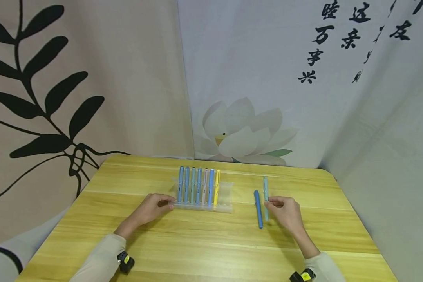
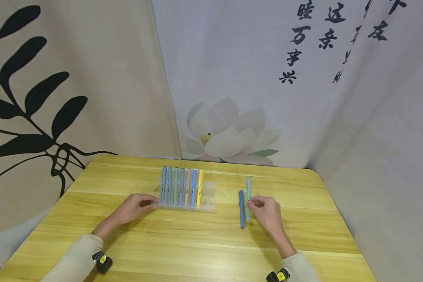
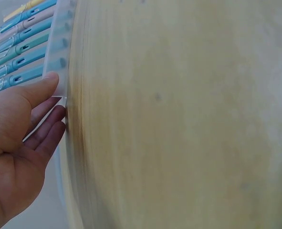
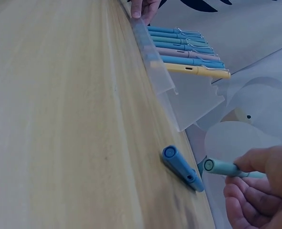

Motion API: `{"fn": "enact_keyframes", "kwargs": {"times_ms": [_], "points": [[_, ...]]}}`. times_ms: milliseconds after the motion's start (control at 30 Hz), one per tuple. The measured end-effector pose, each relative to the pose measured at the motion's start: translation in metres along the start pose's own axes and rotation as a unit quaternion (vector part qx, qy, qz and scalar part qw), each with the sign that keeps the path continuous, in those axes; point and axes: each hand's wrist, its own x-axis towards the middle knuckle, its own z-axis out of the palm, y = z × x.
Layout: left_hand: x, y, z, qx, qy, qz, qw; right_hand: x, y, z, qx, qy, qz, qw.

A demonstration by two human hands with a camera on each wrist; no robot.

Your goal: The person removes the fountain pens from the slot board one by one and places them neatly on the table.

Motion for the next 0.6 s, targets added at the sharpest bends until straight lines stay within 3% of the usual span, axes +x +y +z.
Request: {"fn": "enact_keyframes", "kwargs": {"times_ms": [600], "points": [[0.000,-0.001,0.000,0.003,-0.002,0.006,1.0000,-0.003,0.015,0.005,-0.023,-0.015,0.034,0.9990]]}}
